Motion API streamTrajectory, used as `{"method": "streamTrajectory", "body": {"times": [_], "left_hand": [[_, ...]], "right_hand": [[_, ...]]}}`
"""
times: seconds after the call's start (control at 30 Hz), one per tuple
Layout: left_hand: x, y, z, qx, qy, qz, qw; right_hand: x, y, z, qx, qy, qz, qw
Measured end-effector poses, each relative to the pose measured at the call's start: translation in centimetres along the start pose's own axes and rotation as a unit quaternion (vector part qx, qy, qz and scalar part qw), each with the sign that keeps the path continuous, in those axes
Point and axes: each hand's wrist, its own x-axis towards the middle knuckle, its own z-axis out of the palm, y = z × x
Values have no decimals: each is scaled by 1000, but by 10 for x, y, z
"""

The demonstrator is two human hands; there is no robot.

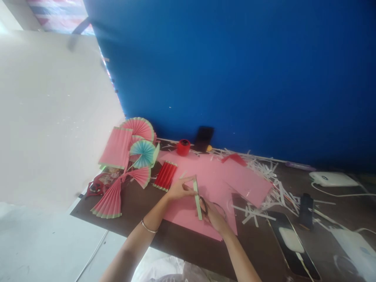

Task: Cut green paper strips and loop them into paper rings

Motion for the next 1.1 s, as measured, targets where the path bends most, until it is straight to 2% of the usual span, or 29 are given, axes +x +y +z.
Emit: {"method": "streamTrajectory", "body": {"times": [0.3,0.73,0.93,1.1], "left_hand": [[1,-3,0,17,4,-3,1000],[0,2,0,31,11,1,999],[1,-2,-1,28,11,-1,1000],[2,-3,0,32,7,-15,999]], "right_hand": [[3,9,-1,29,1,4,1000],[-1,2,1,26,6,0,1000],[0,8,-2,-5,0,-34,999],[2,10,-1,-26,3,-29,999]]}}
